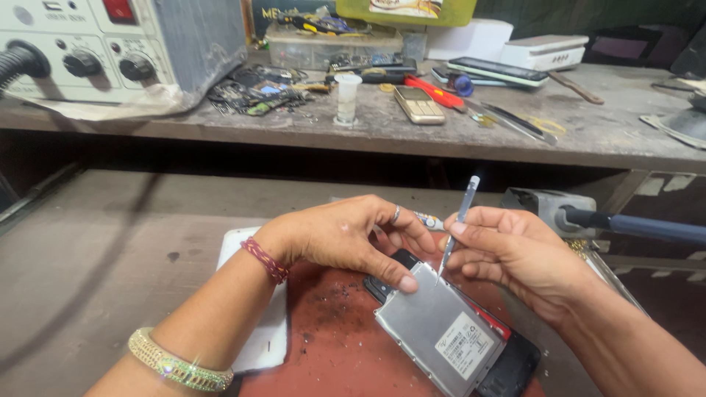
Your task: The person removes the back cover of a smartphone and uses tweezers to carefully pry and lift the battery from the device's chassis. The back cover is set aside, and the battery is partially extracted while the phone remains on the workbench.
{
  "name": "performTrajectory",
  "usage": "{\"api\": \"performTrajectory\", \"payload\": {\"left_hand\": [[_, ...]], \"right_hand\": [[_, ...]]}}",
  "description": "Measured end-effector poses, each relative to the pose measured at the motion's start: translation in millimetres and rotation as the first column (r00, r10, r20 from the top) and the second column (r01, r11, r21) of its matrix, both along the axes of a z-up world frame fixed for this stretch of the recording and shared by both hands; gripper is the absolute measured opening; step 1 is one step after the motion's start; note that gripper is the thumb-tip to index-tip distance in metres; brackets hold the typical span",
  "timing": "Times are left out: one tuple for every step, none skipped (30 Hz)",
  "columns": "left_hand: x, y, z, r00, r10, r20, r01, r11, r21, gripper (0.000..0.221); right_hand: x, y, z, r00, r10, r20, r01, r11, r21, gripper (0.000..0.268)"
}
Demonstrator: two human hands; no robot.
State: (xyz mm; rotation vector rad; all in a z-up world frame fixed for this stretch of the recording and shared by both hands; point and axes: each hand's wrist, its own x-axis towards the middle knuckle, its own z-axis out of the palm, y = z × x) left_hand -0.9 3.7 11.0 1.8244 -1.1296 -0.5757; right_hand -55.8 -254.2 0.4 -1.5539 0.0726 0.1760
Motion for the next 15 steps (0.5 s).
{"api": "performTrajectory", "payload": {"left_hand": [[1,0,2,0.998,-0.043,-0.056,0.04,0.998,-0.04,0.058],[1,0,4,0.99,-0.088,-0.11,0.079,0.994,-0.082,0.056],[1,0,6,0.978,-0.133,-0.161,0.114,0.985,-0.127,0.055],[1,0,7,0.967,-0.134,-0.216,0.107,0.985,-0.132,0.054],[2,1,8,0.954,-0.132,-0.268,0.098,0.986,-0.136,0.054],[3,2,9,0.939,-0.13,-0.318,0.089,0.986,-0.14,0.054],[4,5,9,0.928,-0.162,-0.337,0.109,0.979,-0.17,0.054],[5,6,10,0.915,-0.194,-0.353,0.129,0.971,-0.2,0.054],[7,9,11,0.901,-0.226,-0.369,0.146,0.962,-0.231,0.054],[8,13,12,0.919,-0.185,-0.347,0.115,0.971,-0.212,0.053],[10,17,13,0.935,-0.146,-0.325,0.086,0.977,-0.193,0.053],[11,21,14,0.948,-0.107,-0.301,0.056,0.983,-0.176,0.053],[13,25,17,0.957,-0.078,-0.281,0.035,0.987,-0.155,0.051],[15,30,19,0.964,-0.048,-0.26,0.013,0.991,-0.134,0.049],[17,36,22,0.971,-0.019,-0.24,-0.008,0.994,-0.111,0.047]], "right_hand": [[0,0,1,1.0,-0.012,0.005,0.012,1.0,0.014,0.017],[1,0,2,1.0,-0.024,0.01,0.023,0.999,0.028,0.017],[2,1,3,0.999,-0.034,0.016,0.033,0.999,0.041,0.017],[3,1,4,0.999,-0.041,0.022,0.04,0.996,0.075,0.016],[4,2,4,0.998,-0.047,0.03,0.043,0.993,0.11,0.016],[7,3,5,0.998,-0.052,0.038,0.046,0.988,0.146,0.016],[9,4,4,0.996,-0.078,0.035,0.072,0.985,0.157,0.016],[12,6,4,0.994,-0.104,0.032,0.097,0.981,0.168,0.016],[14,7,3,0.991,-0.129,0.027,0.122,0.976,0.178,0.017],[16,9,2,0.99,-0.141,0.021,0.134,0.972,0.192,0.017],[17,11,2,0.988,-0.155,0.015,0.148,0.967,0.205,0.017],[18,12,3,0.986,-0.169,0.009,0.163,0.962,0.218,0.017],[18,13,4,0.985,-0.17,0.013,0.163,0.962,0.219,0.018],[18,14,5,0.985,-0.172,0.017,0.164,0.962,0.22,0.019],[19,15,7,0.984,-0.174,0.019,0.166,0.961,0.223,0.021]]}}
